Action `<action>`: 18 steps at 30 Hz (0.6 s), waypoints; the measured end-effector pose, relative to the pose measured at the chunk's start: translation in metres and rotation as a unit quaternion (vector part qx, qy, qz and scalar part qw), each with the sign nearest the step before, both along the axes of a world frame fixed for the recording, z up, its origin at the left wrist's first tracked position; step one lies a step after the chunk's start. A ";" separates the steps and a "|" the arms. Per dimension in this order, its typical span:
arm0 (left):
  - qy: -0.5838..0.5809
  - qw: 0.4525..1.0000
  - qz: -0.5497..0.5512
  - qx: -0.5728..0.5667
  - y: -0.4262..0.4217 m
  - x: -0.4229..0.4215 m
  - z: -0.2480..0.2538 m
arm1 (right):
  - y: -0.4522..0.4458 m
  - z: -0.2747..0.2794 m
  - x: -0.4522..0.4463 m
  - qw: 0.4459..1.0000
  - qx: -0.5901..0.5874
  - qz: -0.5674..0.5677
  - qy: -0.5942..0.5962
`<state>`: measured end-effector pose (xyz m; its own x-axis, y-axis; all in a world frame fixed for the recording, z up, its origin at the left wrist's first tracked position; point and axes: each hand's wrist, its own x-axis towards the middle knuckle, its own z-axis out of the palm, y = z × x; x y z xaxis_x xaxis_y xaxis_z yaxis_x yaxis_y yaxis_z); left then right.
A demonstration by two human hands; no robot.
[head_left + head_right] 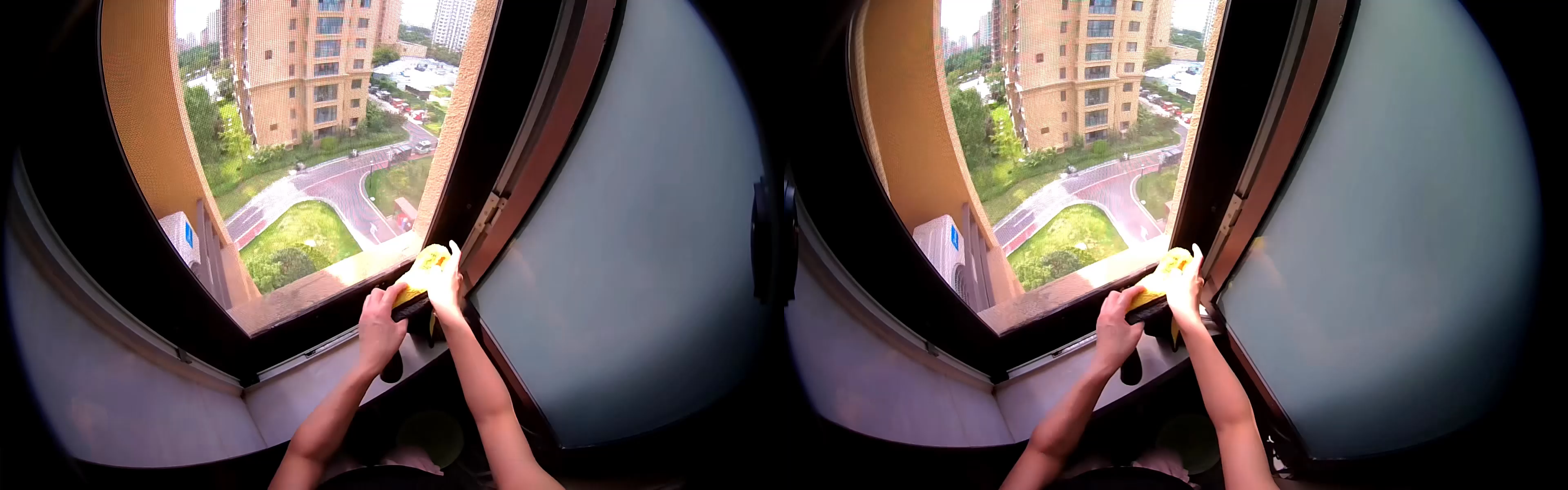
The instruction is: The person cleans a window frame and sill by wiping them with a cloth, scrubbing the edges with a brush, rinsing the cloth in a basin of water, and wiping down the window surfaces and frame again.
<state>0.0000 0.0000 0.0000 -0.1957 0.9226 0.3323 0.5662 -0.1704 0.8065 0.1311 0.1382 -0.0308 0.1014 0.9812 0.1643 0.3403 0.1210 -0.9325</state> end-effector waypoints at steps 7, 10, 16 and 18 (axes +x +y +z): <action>0.306 0.947 -0.099 0.014 0.024 -0.014 -0.042 | 0.009 -0.032 0.001 0.912 0.191 -0.101 -0.348; 0.331 0.941 -0.031 0.058 0.028 -0.013 -0.068 | 0.007 -0.032 0.007 0.900 0.084 -0.044 -0.424; 0.340 0.938 -0.057 0.030 0.046 -0.011 -0.086 | 0.033 -0.067 -0.001 0.875 0.088 0.006 -0.476; 0.315 0.946 -0.082 0.015 0.050 -0.017 -0.082 | 0.023 -0.073 -0.002 0.887 0.107 -0.005 -0.450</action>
<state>-0.0166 0.0504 -0.0825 0.1937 0.9114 0.3630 0.8964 -0.3148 0.3120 0.1288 0.1614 -0.1037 -0.1576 0.9176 0.3649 0.9368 0.2558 -0.2386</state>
